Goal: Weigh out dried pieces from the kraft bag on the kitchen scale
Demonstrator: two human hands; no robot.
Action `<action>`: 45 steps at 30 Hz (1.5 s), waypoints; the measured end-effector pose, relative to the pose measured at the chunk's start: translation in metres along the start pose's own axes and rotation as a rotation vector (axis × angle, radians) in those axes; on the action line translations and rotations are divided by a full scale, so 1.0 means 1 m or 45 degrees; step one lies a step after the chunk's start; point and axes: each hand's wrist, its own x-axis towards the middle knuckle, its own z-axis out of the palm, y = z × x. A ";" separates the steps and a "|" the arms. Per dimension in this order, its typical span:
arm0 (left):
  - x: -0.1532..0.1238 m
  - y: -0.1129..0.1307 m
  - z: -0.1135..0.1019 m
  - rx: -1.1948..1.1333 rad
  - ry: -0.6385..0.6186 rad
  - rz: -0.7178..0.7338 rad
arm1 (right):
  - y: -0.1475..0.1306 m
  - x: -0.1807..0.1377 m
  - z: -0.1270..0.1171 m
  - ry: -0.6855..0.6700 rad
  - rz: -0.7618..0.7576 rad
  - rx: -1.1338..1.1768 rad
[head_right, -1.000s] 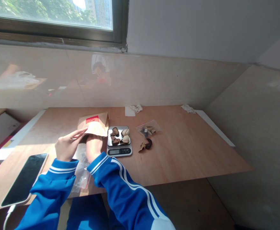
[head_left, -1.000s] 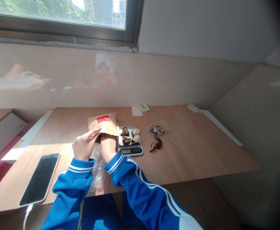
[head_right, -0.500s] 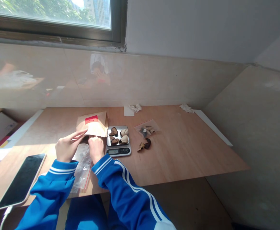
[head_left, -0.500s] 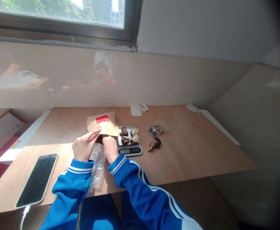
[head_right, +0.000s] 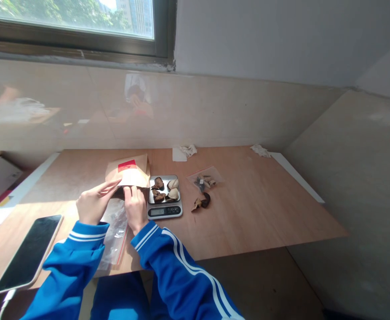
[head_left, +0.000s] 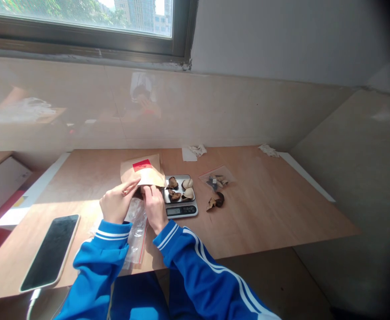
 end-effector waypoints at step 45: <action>0.012 -0.026 0.073 -0.164 -0.374 0.606 | 0.070 0.008 -0.073 -0.343 0.046 -0.338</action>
